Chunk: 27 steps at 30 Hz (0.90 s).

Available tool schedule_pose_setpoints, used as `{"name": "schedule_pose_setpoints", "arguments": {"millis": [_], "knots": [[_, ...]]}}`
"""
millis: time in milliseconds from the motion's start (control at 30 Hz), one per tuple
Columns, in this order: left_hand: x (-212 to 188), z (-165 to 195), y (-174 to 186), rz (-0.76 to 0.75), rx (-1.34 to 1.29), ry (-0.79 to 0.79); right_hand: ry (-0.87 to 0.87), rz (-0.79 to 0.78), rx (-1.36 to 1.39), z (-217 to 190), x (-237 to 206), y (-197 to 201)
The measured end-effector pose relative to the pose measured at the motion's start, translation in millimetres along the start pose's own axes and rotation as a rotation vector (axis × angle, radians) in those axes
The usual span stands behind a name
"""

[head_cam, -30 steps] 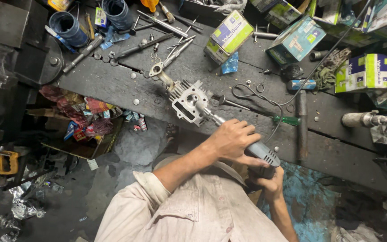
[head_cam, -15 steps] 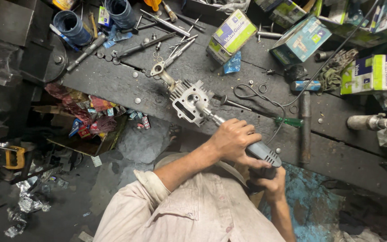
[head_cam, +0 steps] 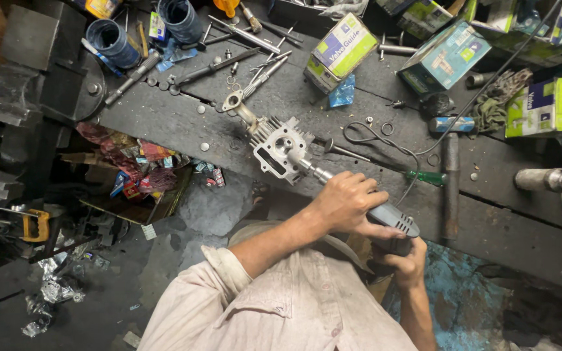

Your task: The person uses a handheld rotary tool to grind the surface of a metal engine part on a workbench. They reposition the part several times to access different areas, then inspect the part and use a T-handle wrench to tighten a bolt.

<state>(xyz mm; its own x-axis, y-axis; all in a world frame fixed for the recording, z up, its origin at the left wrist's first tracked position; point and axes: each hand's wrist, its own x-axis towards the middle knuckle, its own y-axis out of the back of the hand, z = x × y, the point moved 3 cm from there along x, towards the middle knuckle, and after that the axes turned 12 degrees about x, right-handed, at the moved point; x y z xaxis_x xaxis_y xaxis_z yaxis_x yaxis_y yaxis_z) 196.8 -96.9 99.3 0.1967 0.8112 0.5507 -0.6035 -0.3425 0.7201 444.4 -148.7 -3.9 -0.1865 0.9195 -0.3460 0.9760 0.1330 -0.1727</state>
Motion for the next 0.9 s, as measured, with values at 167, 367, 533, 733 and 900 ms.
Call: {"name": "schedule_pose_setpoints", "arguments": {"millis": [167, 367, 533, 733, 900], "knots": [[2.1, -2.4, -0.1, -0.013, -0.016, -0.015, 0.006, -0.005, -0.055, -4.2, 1.0, -4.8], [5.3, -8.8, 1.4, -0.010, -0.024, -0.040, 0.030, 0.023, -0.034, -11.1, 4.9, -18.1], [8.0, -12.4, 2.5, -0.003, -0.035, -0.056, 0.052, 0.050, -0.033, -9.9, 7.3, -24.4], [6.8, -14.9, 7.0, 0.015, -0.018, -0.061, 0.085, 0.071, -0.028, -5.3, 9.5, -26.7], [4.3, -18.8, 10.4, 0.006, -0.030, -0.068, 0.141, 0.075, -0.076, -4.8, 7.8, -31.8]]}}
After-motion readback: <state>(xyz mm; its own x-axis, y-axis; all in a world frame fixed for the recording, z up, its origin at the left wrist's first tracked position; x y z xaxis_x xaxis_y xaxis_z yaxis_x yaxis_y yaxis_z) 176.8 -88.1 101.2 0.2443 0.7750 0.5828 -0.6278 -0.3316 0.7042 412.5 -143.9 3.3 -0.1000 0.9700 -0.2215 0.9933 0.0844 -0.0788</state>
